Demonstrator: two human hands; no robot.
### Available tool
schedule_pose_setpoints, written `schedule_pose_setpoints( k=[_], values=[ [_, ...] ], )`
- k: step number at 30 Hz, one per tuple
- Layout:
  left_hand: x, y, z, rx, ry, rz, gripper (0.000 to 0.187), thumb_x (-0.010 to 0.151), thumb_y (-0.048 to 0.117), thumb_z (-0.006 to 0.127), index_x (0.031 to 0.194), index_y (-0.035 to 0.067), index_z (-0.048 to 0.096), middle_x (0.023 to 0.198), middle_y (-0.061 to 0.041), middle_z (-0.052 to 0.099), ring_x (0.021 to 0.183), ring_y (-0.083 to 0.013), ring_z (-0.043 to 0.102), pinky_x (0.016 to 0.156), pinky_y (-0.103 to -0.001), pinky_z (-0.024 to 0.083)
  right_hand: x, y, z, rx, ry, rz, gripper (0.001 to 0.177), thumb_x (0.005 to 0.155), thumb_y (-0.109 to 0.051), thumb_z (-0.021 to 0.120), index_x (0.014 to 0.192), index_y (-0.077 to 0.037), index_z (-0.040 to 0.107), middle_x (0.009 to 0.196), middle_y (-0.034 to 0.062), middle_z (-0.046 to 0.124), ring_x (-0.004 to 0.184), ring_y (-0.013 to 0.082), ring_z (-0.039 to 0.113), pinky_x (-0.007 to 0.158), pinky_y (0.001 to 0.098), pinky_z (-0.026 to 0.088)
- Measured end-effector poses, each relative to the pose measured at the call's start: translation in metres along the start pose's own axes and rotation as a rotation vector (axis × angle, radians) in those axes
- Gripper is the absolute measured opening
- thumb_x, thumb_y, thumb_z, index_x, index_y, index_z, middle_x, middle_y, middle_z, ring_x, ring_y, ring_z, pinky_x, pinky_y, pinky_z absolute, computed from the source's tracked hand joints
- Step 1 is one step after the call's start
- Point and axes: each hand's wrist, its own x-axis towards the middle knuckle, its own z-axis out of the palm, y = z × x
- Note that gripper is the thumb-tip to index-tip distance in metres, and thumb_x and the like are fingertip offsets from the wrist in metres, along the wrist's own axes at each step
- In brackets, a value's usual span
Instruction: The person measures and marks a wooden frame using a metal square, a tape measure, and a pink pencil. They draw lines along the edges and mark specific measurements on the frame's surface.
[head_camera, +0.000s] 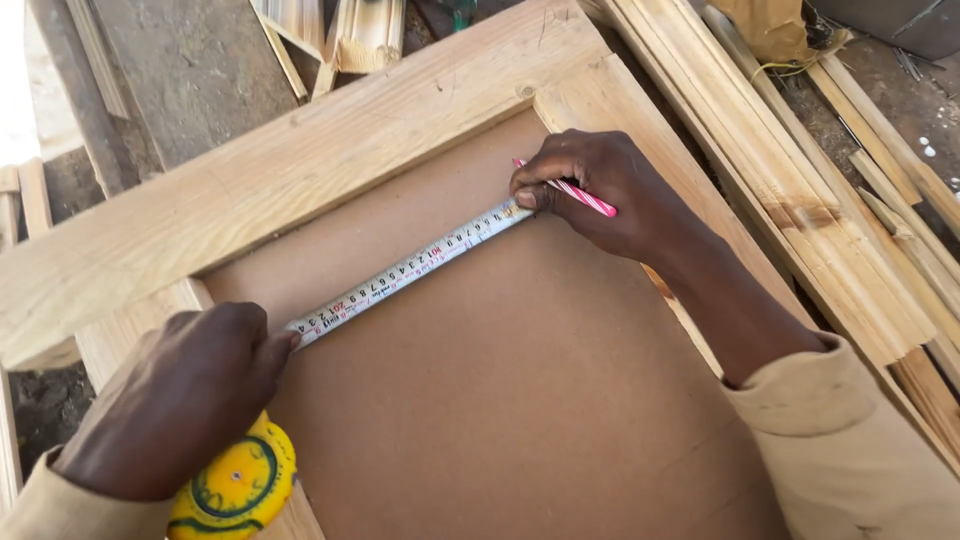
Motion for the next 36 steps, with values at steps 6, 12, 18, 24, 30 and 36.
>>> schedule_pose_setpoints(
  k=[6, 12, 18, 24, 30, 36],
  values=[
    [0.000, 0.008, -0.006, -0.026, -0.024, -0.068, 0.033, 0.080, 0.034, 0.052, 0.069, 0.002, 0.055, 0.073, -0.024, 0.061, 0.070, -0.0460, 0.057, 0.060, -0.049, 0.040, -0.004, -0.004, 0.001, 0.031, 0.020, -0.034, 0.016, 0.089, -0.020, 0.057, 0.088, -0.008, 0.068, 0.072, 0.0039, 0.059, 0.069, 0.0152, 0.052, 0.061, 0.0278, 0.037],
    [0.001, 0.010, -0.013, -0.030, -0.114, -0.078, 0.032, 0.082, 0.035, 0.051, 0.073, 0.005, 0.056, 0.075, -0.020, 0.062, 0.068, -0.0395, 0.060, 0.060, -0.045, 0.042, -0.005, -0.003, 0.000, 0.040, 0.041, -0.025, 0.014, 0.087, -0.016, 0.059, 0.091, -0.006, 0.068, 0.079, 0.0074, 0.063, 0.087, 0.0205, 0.061, 0.070, 0.0309, 0.043],
    [0.000, 0.011, -0.016, -0.073, -0.097, -0.068, 0.034, 0.080, 0.031, 0.050, 0.060, 0.004, 0.050, 0.063, -0.018, 0.059, 0.060, -0.0355, 0.054, 0.056, -0.043, 0.037, -0.006, -0.002, 0.002, 0.042, 0.051, -0.053, 0.012, 0.088, -0.014, 0.059, 0.091, -0.006, 0.068, 0.079, 0.0062, 0.064, 0.090, 0.0213, 0.062, 0.072, 0.0304, 0.043],
    [0.001, 0.007, -0.014, -0.101, -0.072, -0.031, 0.033, 0.078, 0.028, 0.051, 0.057, 0.003, 0.047, 0.062, -0.020, 0.058, 0.057, -0.0383, 0.054, 0.054, -0.044, 0.036, -0.005, -0.008, 0.000, 0.025, 0.038, -0.004, 0.013, 0.088, -0.016, 0.058, 0.090, -0.008, 0.069, 0.078, 0.0056, 0.063, 0.092, 0.0194, 0.062, 0.072, 0.0294, 0.042],
    [0.003, 0.005, -0.010, -0.102, -0.073, -0.042, 0.032, 0.079, 0.029, 0.052, 0.060, 0.003, 0.047, 0.065, -0.021, 0.058, 0.057, -0.0384, 0.052, 0.053, -0.045, 0.035, -0.005, -0.006, 0.001, -0.011, 0.029, -0.032, 0.015, 0.088, -0.019, 0.058, 0.093, -0.009, 0.068, 0.080, 0.0043, 0.064, 0.085, 0.0175, 0.060, 0.072, 0.0295, 0.042],
    [0.005, 0.002, -0.006, -0.105, -0.069, -0.032, 0.027, 0.080, 0.031, 0.052, 0.072, 0.005, 0.053, 0.077, -0.020, 0.060, 0.068, -0.0398, 0.057, 0.059, -0.046, 0.040, -0.007, -0.006, 0.002, 0.023, 0.033, -0.005, 0.015, 0.088, -0.019, 0.058, 0.096, -0.010, 0.067, 0.085, 0.0050, 0.065, 0.095, 0.0187, 0.062, 0.076, 0.0291, 0.043]
  ],
)
